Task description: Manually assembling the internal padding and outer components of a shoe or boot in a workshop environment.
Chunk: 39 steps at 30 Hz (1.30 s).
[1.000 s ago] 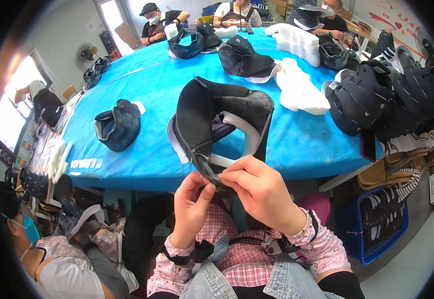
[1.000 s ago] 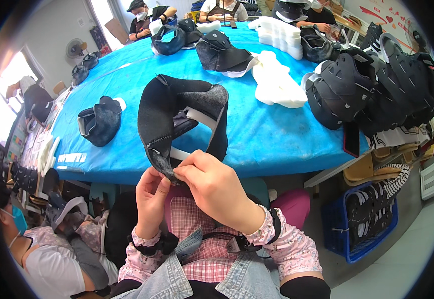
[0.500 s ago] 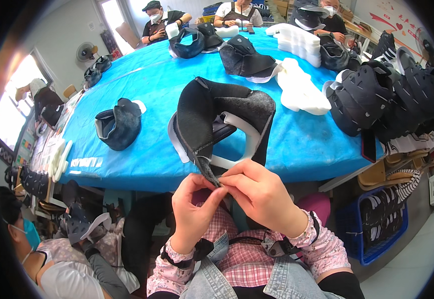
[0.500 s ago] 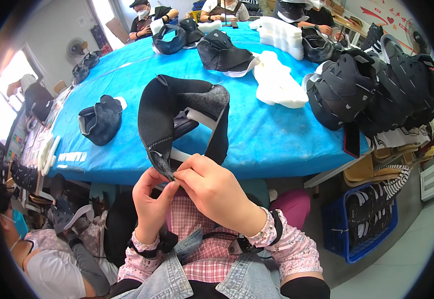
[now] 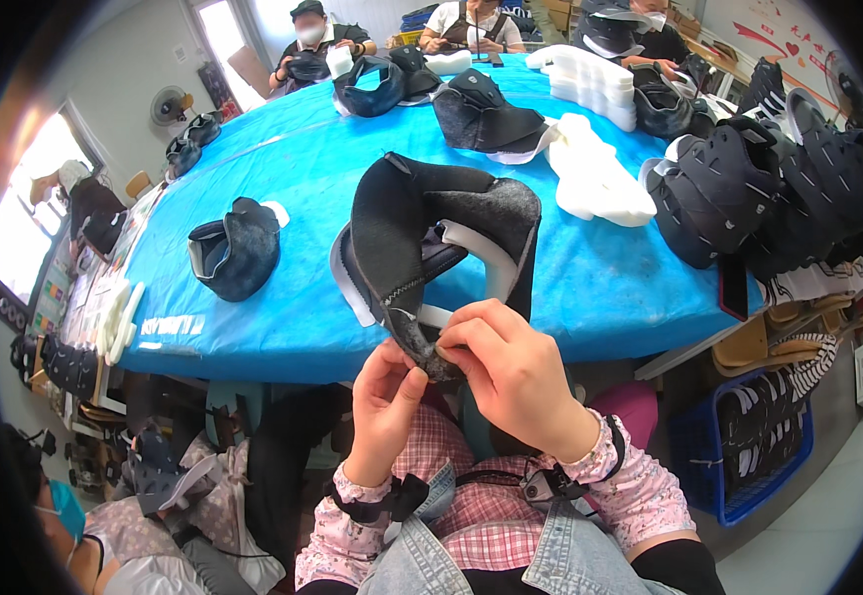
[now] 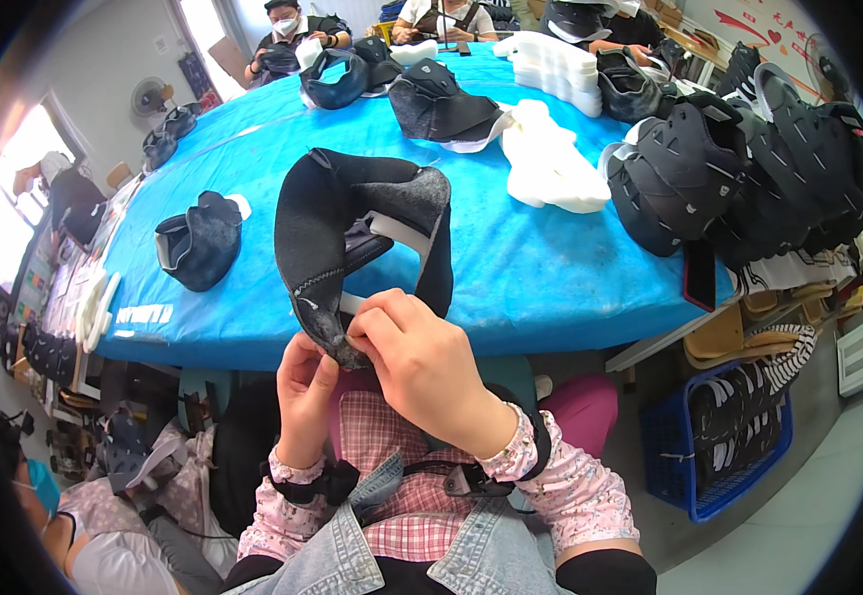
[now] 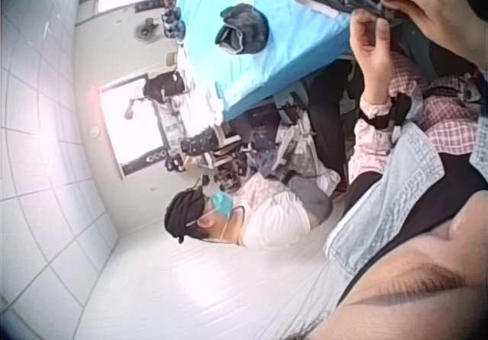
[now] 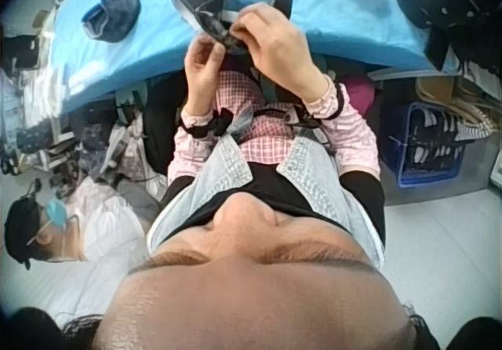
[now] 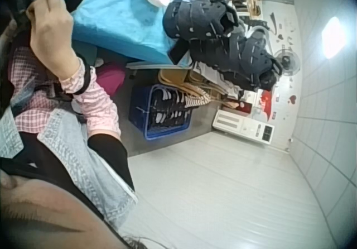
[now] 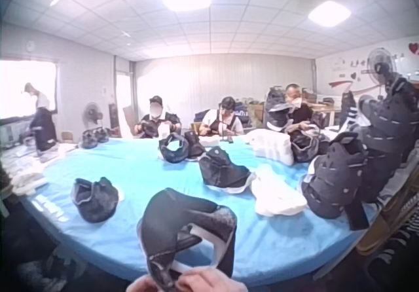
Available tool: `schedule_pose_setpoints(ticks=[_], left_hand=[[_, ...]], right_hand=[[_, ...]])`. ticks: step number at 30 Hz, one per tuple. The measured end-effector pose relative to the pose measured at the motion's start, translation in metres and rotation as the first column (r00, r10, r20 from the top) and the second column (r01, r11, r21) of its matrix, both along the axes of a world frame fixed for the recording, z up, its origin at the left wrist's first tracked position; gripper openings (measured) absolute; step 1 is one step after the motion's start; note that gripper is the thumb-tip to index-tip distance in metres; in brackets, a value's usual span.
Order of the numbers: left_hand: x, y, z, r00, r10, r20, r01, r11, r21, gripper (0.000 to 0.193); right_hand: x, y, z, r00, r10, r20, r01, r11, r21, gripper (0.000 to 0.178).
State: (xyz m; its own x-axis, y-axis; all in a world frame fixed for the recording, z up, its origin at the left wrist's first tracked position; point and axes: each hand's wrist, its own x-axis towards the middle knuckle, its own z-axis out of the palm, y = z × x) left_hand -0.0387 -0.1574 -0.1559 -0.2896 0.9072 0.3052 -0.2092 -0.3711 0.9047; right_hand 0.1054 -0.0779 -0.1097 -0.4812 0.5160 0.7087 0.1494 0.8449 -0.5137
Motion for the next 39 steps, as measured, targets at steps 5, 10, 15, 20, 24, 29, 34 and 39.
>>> schedule_pose_setpoints(ticks=[5, 10, 15, 20, 24, 29, 34, 39], left_hand=[[0.007, 0.001, 0.010, 0.999, 0.013, 0.052, -0.012, 1.000, -0.024, 0.005], [0.005, -0.001, 0.011, 0.996, 0.089, -0.022, -0.090, 0.995, -0.035, 0.007], [0.003, -0.001, 0.024, 0.757, 0.359, -0.546, -0.376, 0.923, 0.086, 0.020], [0.000, -0.002, 0.028, 0.671, 0.384, -0.634, -0.387, 0.911, 0.142, 0.013], [0.001, -0.003, 0.026, 0.677, 0.395, -0.622, -0.342, 0.916, 0.209, 0.012], [0.000, 0.004, 0.001, 0.995, 0.081, -0.059, -0.077, 0.994, 0.076, 0.014], [0.006, 0.005, 0.008, 0.987, 0.144, -0.068, -0.145, 0.989, -0.016, 0.017], [-0.002, -0.007, 0.021, 0.898, 0.345, -0.274, -0.289, 0.931, 0.225, 0.022]], right_hand=[[0.007, 0.002, 0.010, 0.989, 0.144, -0.024, -0.146, 0.981, -0.129, 0.018], [0.001, 0.001, 0.004, 0.995, 0.094, -0.031, -0.095, 0.995, -0.043, 0.012], [0.001, -0.003, 0.004, 0.998, 0.060, -0.018, -0.061, 0.997, -0.042, 0.014], [-0.001, 0.000, 0.001, 0.997, 0.065, -0.048, -0.066, 0.998, -0.018, 0.010], [0.001, 0.002, 0.000, 0.998, 0.039, -0.052, -0.039, 0.999, 0.003, 0.009], [0.002, 0.004, 0.002, 0.997, 0.058, -0.051, -0.060, 0.997, -0.055, 0.008], [0.003, 0.006, 0.006, 0.997, 0.061, -0.051, -0.069, 0.982, -0.177, 0.008], [-0.001, 0.000, 0.003, 0.998, -0.009, -0.056, 0.003, 0.996, -0.094, 0.009]])
